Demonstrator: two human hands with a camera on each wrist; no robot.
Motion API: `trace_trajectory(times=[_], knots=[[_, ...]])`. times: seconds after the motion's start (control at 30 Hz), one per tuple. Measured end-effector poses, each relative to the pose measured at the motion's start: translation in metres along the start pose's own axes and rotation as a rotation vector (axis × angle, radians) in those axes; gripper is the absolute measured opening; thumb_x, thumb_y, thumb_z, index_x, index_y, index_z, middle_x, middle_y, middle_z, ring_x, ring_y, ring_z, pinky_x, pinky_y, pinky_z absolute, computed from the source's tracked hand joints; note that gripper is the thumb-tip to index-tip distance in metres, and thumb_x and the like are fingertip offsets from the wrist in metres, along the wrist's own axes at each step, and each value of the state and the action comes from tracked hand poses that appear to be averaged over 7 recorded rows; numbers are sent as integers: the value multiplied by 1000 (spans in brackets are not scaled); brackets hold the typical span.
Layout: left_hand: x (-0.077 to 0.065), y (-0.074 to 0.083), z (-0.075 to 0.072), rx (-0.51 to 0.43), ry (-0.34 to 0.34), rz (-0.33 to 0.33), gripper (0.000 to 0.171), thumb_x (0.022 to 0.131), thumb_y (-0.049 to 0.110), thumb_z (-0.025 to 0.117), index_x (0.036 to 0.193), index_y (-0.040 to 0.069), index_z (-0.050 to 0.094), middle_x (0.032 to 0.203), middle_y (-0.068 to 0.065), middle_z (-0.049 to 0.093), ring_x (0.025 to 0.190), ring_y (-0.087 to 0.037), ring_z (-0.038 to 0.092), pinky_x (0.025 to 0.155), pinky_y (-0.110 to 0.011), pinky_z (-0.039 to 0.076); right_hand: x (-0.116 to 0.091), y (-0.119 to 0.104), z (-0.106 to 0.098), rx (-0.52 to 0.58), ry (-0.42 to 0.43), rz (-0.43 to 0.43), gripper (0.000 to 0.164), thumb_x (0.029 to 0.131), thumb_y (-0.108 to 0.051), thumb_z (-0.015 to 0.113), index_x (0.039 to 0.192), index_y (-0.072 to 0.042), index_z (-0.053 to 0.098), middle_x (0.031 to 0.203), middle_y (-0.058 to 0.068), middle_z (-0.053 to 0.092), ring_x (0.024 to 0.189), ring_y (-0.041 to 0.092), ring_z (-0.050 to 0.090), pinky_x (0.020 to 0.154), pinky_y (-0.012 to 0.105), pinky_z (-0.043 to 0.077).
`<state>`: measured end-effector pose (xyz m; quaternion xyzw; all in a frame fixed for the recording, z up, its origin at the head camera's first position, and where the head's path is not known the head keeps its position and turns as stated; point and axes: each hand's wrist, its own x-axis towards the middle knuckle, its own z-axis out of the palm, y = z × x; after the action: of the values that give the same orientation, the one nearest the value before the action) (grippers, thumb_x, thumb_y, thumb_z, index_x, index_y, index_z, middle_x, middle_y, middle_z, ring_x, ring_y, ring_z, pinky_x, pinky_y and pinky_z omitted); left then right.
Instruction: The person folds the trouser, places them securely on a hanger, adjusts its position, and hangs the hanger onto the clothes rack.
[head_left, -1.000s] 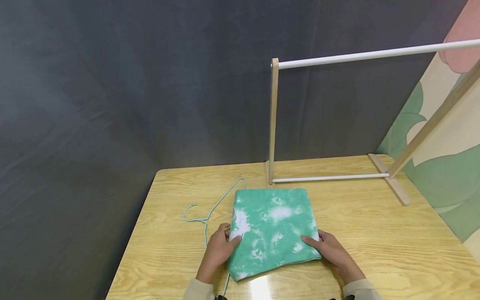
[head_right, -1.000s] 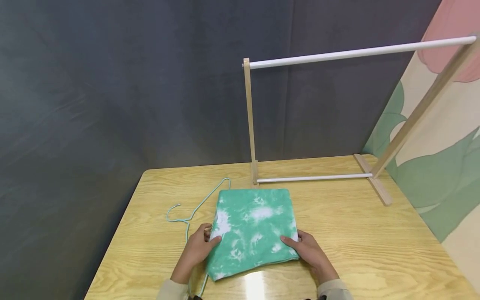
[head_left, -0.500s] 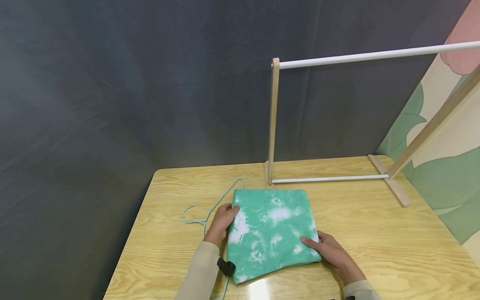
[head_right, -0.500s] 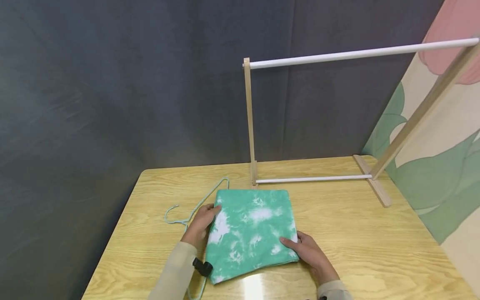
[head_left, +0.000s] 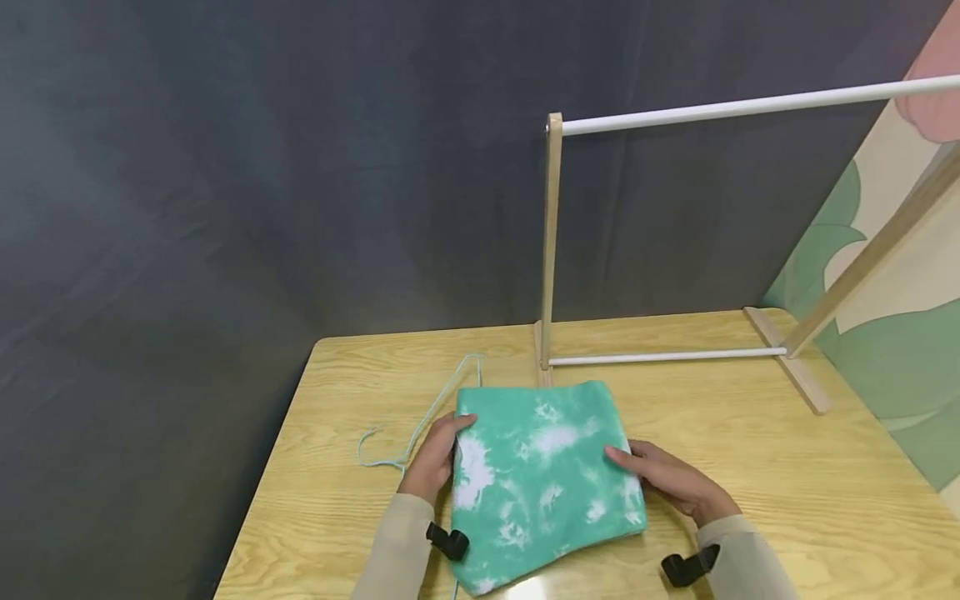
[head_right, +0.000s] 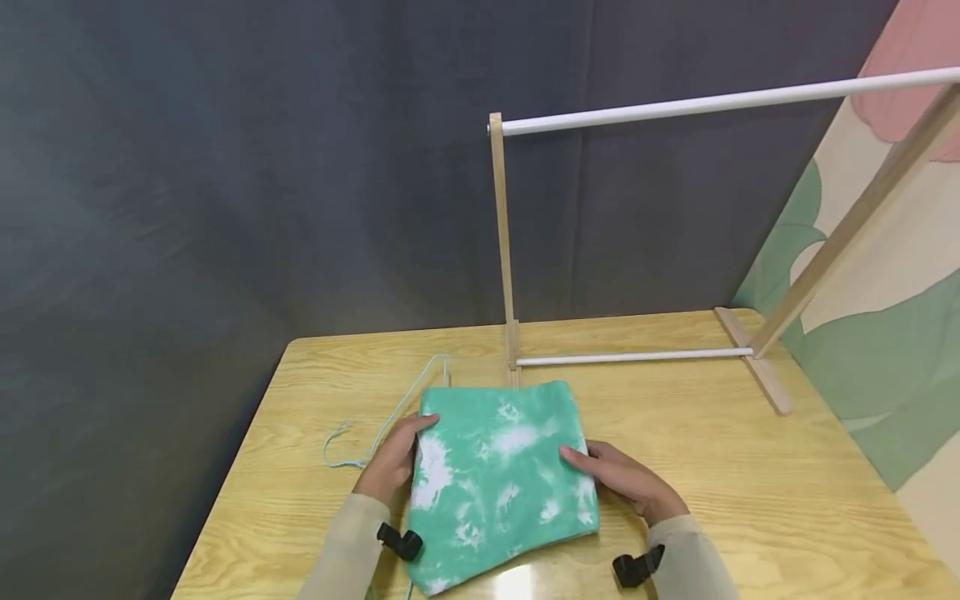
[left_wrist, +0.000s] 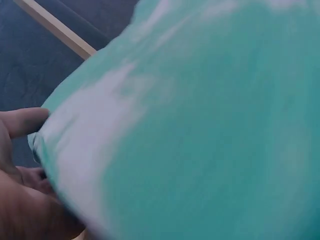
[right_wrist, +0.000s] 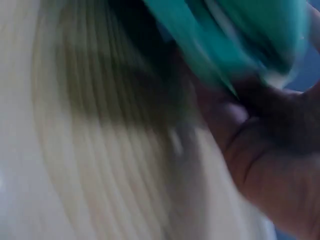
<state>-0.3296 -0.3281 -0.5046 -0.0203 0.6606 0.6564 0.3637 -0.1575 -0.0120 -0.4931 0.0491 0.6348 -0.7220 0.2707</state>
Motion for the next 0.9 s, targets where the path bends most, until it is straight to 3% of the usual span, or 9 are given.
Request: trace_trajectory(times=[0.1,0.17,0.27,0.37,0.47,0.53,0.67,0.77,0.9], knots=[[1,-2,0,7,-24,8,77,101,46,52,154,-3,26,161,-22,26,150,-38,23,125,-55,12,10,2,1,81,68,58,79,107,-49,33,158,-1,-3,135,17,54,114,23,64,96,42,55],[2,-2,0,9,-49,8,82,101,52,48,157,-1,21,164,-21,17,152,-38,17,125,-56,7,13,4,2,99,93,94,81,105,-54,32,158,-3,-2,134,17,55,112,24,64,94,43,56],[2,-1,0,-11,-37,9,71,102,50,49,151,1,37,153,-16,39,135,-25,42,122,-47,24,17,2,4,73,110,103,82,104,-57,31,155,3,11,124,12,62,108,22,67,92,40,57],[3,0,-2,-29,12,16,52,103,40,51,134,-3,55,123,-6,61,108,-12,56,106,-32,42,19,-1,5,55,163,89,79,104,-58,33,151,6,26,119,8,65,106,19,66,91,36,56],[2,-1,-3,-39,60,21,40,104,31,54,117,-5,64,93,3,65,87,-7,61,86,-23,50,20,-2,7,36,250,82,75,103,-55,41,144,7,40,110,4,69,99,17,68,88,33,56],[1,-3,-2,-27,88,17,36,103,31,55,109,-3,67,83,6,65,82,-6,61,81,-22,51,19,-3,8,4,295,63,70,102,-51,47,141,7,46,105,4,72,95,17,70,86,33,57],[0,-7,-2,31,123,4,35,101,35,58,100,3,71,82,6,64,90,-10,60,89,-25,49,17,-1,9,-69,376,12,64,101,-44,54,139,7,50,99,4,74,89,19,71,83,33,57],[1,-7,-1,83,91,-3,39,101,37,57,104,1,72,86,5,66,94,-12,60,95,-31,49,16,3,6,-113,400,34,63,101,-45,54,139,6,51,99,6,74,89,19,71,84,34,56],[7,-3,0,134,36,-53,44,99,42,58,114,3,70,92,2,69,91,-13,64,96,-36,51,15,9,0,-176,378,80,64,102,-47,52,142,4,49,116,9,71,105,19,66,99,45,51]])
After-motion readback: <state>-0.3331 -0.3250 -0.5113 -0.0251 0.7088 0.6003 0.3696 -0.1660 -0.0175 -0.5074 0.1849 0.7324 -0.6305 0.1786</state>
